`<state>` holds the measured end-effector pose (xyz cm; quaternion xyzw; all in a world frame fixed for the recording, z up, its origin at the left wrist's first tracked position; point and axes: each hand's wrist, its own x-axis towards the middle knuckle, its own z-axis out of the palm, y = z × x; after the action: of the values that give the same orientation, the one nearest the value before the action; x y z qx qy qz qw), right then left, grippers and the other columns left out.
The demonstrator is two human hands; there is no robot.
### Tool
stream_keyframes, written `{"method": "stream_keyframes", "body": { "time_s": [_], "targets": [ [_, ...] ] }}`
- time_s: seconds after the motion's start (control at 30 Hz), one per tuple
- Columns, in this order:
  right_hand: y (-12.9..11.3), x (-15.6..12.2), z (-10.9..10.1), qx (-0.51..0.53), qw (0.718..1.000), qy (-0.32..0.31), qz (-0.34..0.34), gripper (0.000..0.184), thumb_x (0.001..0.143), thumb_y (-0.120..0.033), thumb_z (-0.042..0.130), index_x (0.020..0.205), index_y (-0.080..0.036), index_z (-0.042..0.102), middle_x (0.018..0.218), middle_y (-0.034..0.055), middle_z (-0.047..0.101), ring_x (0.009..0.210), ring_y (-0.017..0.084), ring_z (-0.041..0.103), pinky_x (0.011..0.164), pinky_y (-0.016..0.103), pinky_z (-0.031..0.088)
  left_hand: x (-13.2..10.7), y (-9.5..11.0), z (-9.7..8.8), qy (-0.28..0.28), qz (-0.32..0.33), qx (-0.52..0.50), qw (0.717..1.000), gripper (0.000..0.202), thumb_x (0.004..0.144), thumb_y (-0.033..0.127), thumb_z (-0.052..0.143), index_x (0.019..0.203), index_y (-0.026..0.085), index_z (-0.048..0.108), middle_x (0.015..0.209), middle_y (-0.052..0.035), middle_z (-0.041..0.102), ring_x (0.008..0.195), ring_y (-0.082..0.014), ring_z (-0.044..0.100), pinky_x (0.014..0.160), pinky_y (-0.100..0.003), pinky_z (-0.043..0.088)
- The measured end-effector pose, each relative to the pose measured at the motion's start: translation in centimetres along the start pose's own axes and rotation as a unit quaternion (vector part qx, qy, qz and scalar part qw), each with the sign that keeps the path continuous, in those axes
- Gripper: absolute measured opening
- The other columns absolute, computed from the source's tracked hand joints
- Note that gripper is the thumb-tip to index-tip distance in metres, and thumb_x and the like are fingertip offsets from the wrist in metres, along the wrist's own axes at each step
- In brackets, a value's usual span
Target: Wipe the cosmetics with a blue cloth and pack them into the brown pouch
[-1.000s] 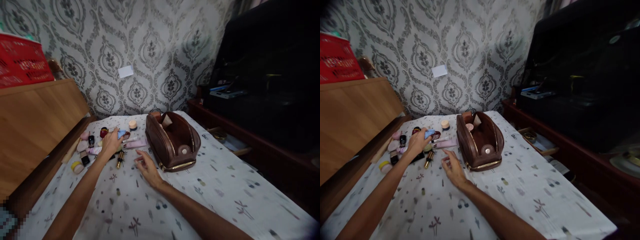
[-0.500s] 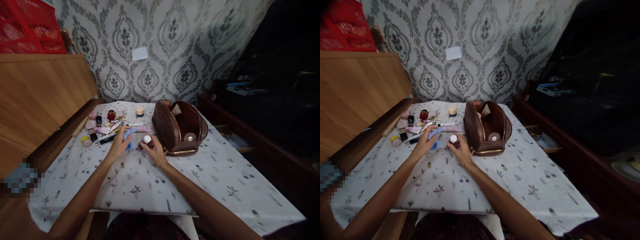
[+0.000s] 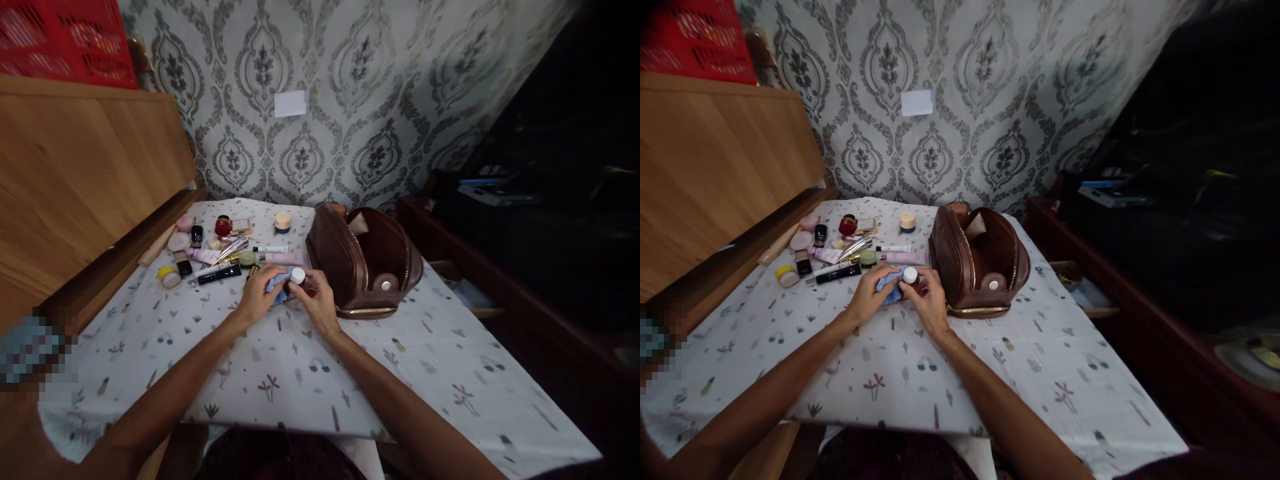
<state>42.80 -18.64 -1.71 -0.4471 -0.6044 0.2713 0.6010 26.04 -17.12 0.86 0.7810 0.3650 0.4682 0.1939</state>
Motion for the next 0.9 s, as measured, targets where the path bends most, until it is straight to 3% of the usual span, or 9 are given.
{"method": "stream_keyframes", "body": {
  "time_s": [0.27,0.47,0.63,0.7,0.8,0.9],
  "targets": [
    [-0.9,-0.2,0.0,-0.046,0.999,0.013,-0.026,0.018,0.082,-0.037,0.071,0.087,-0.02,0.066,0.081,-0.0002,0.053,0.063,0.013,0.05,0.057,0.026,0.045,-0.7,0.0,-0.7,-0.018,0.007,-0.048,0.999,0.018,0.091,0.023,0.058,0.102,0.018,0.071,0.094,-0.0056,0.068,0.089,-0.0199,0.064,0.083,-0.032,0.05],
    [-1.4,-1.2,-0.5,-0.049,0.998,-0.012,-0.028,0.019,0.087,-0.033,0.066,0.102,-0.022,0.066,0.097,0.0047,0.058,0.078,0.016,0.059,0.065,0.028,0.054,-1.1,-1.0,-1.3,-0.13,-0.014,0.106,0.986,0.02,0.089,0.016,0.054,0.098,0.019,0.073,0.093,-0.0047,0.066,0.09,-0.0185,0.064,0.082,-0.029,0.051],
    [-1.0,-2.3,-1.4,-0.036,0.999,-0.032,-0.019,0.025,0.089,-0.033,0.066,0.112,-0.024,0.062,0.105,0.0065,0.061,0.09,0.019,0.062,0.076,0.033,0.057,-1.6,-2.2,-1.4,-0.164,-0.041,0.182,0.969,0.021,0.08,0.011,0.06,0.092,0.022,0.073,0.091,-0.0044,0.065,0.089,-0.0219,0.064,0.076,-0.031,0.052],
    [-0.9,-2.6,-1.6,-0.021,0.999,-0.034,-0.012,0.024,0.09,-0.033,0.066,0.112,-0.024,0.062,0.106,0.0066,0.061,0.094,0.02,0.063,0.078,0.034,0.057,-1.7,-2.2,-1.4,-0.166,-0.051,0.207,0.963,0.02,0.078,0.01,0.061,0.09,0.021,0.073,0.092,-0.0058,0.064,0.091,-0.0238,0.063,0.075,-0.032,0.053],
    [-1.0,-2.8,-1.6,-0.007,0.999,-0.049,-0.022,0.024,0.09,-0.034,0.067,0.112,-0.026,0.063,0.111,0.0071,0.059,0.1,0.021,0.062,0.08,0.034,0.057,-1.7,-1.6,-1.6,-0.147,-0.062,0.228,0.96,0.024,0.083,0.013,0.057,0.101,0.021,0.071,0.101,-0.0075,0.064,0.097,-0.0246,0.062,0.079,-0.035,0.054],
    [-1.1,-2.7,-1.6,-0.009,0.996,-0.073,-0.045,0.024,0.089,-0.034,0.068,0.111,-0.026,0.065,0.117,0.0088,0.055,0.109,0.023,0.059,0.083,0.035,0.058,-1.6,-0.6,-1.8,-0.092,-0.013,0.193,0.977,0.034,0.087,0.015,0.052,0.117,0.02,0.067,0.111,-0.0085,0.061,0.105,-0.0241,0.06,0.09,-0.037,0.052]
  ]
}}
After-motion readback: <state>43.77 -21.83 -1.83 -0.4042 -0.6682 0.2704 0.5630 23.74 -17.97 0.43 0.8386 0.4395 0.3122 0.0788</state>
